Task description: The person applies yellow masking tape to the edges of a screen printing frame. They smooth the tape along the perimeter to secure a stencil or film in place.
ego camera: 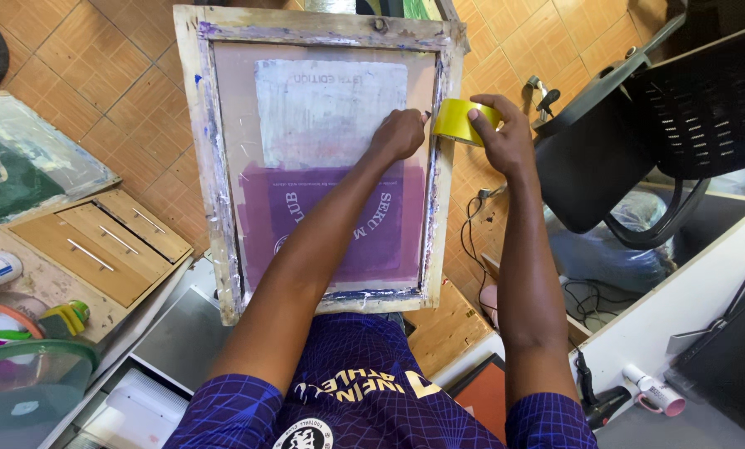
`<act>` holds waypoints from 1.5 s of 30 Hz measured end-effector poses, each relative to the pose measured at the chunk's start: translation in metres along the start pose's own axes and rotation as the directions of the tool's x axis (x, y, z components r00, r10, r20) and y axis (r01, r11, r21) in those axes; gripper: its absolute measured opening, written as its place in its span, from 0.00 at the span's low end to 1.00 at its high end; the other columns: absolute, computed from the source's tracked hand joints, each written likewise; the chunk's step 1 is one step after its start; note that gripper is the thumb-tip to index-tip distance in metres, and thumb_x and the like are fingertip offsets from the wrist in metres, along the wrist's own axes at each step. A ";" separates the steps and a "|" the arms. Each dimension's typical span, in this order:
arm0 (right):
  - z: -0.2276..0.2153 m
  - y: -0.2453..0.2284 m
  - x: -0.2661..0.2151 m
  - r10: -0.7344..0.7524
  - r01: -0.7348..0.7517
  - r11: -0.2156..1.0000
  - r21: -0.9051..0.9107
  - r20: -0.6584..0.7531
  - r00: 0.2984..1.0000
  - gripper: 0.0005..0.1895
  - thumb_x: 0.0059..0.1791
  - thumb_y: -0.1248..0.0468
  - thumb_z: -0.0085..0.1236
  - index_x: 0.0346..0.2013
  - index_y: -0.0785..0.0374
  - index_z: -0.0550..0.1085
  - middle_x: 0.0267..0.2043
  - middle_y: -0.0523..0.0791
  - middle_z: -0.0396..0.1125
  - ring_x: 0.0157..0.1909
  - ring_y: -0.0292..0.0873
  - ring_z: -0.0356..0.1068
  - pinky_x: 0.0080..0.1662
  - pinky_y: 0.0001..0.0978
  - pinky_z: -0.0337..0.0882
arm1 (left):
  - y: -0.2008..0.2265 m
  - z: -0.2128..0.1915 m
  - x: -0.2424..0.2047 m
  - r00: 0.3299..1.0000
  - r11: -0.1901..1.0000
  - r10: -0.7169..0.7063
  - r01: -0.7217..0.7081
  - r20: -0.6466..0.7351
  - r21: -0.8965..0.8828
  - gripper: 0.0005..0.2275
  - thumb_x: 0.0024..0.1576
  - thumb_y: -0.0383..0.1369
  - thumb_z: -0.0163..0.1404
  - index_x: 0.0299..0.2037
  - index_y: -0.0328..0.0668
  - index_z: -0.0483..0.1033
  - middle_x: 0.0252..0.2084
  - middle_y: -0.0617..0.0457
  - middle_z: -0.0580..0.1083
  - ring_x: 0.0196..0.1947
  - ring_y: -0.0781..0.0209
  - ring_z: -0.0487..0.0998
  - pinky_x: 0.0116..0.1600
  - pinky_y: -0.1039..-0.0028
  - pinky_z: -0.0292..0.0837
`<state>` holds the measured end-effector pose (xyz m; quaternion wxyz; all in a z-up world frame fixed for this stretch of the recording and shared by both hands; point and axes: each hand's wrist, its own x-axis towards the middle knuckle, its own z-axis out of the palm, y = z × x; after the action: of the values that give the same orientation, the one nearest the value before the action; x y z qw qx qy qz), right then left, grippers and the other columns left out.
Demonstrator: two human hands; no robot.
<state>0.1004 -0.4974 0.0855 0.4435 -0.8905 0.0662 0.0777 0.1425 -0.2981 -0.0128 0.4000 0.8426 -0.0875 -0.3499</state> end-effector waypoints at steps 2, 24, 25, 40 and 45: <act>0.003 0.014 0.004 -0.004 0.004 1.000 0.012 0.000 1.000 0.16 0.58 0.57 0.62 0.57 0.61 0.78 0.54 0.59 0.71 0.58 0.63 0.70 0.61 0.57 0.64 | -0.003 0.004 -0.001 1.000 1.000 0.022 -0.022 0.011 0.017 0.21 0.67 0.39 0.33 0.44 0.31 0.79 0.42 0.25 0.79 0.49 0.23 0.81 0.54 0.41 0.76; -0.004 -0.004 -0.002 -0.013 0.013 0.999 -0.050 0.015 1.000 0.14 0.57 0.58 0.60 0.57 0.56 0.79 0.52 0.57 0.71 0.56 0.62 0.70 0.59 0.54 0.66 | -0.022 0.003 -0.034 0.970 0.997 0.079 -0.074 0.231 -0.028 0.22 0.67 0.42 0.34 0.49 0.32 0.79 0.47 0.24 0.77 0.54 0.21 0.76 0.61 0.38 0.69; -0.004 -0.002 0.002 -0.015 0.015 0.999 -0.050 0.014 1.000 0.14 0.57 0.58 0.60 0.57 0.56 0.79 0.52 0.57 0.71 0.56 0.62 0.70 0.59 0.54 0.66 | -0.027 0.007 -0.034 0.970 0.997 0.080 -0.075 0.229 -0.027 0.22 0.67 0.42 0.34 0.49 0.32 0.79 0.47 0.24 0.77 0.54 0.21 0.76 0.61 0.38 0.69; 0.024 -0.078 0.021 0.138 0.407 0.484 -0.775 0.527 0.839 0.54 0.36 0.45 0.76 0.73 0.50 0.61 0.65 0.58 0.56 0.63 0.59 0.60 0.62 0.66 0.67 | -0.023 0.015 -0.006 0.993 0.978 0.085 -0.098 -0.080 -0.183 0.25 0.65 0.55 0.31 0.61 0.46 0.64 0.55 0.35 0.77 0.49 0.34 0.79 0.46 0.50 0.70; 0.016 -0.063 0.043 0.212 0.188 0.707 -0.682 0.458 0.863 0.32 0.47 0.56 0.62 0.67 0.51 0.69 0.53 0.52 0.68 0.50 0.56 0.72 0.50 0.57 0.77 | -0.048 0.039 0.010 0.953 0.967 0.240 -0.251 -0.185 -0.042 0.22 0.65 0.48 0.39 0.66 0.55 0.72 0.50 0.40 0.82 0.42 0.36 0.83 0.41 0.50 0.76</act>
<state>0.1525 -0.4486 0.1168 0.0690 -0.9380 -0.0810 0.3299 0.1181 -0.2946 -0.0704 0.4737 0.8397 -0.1440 -0.2233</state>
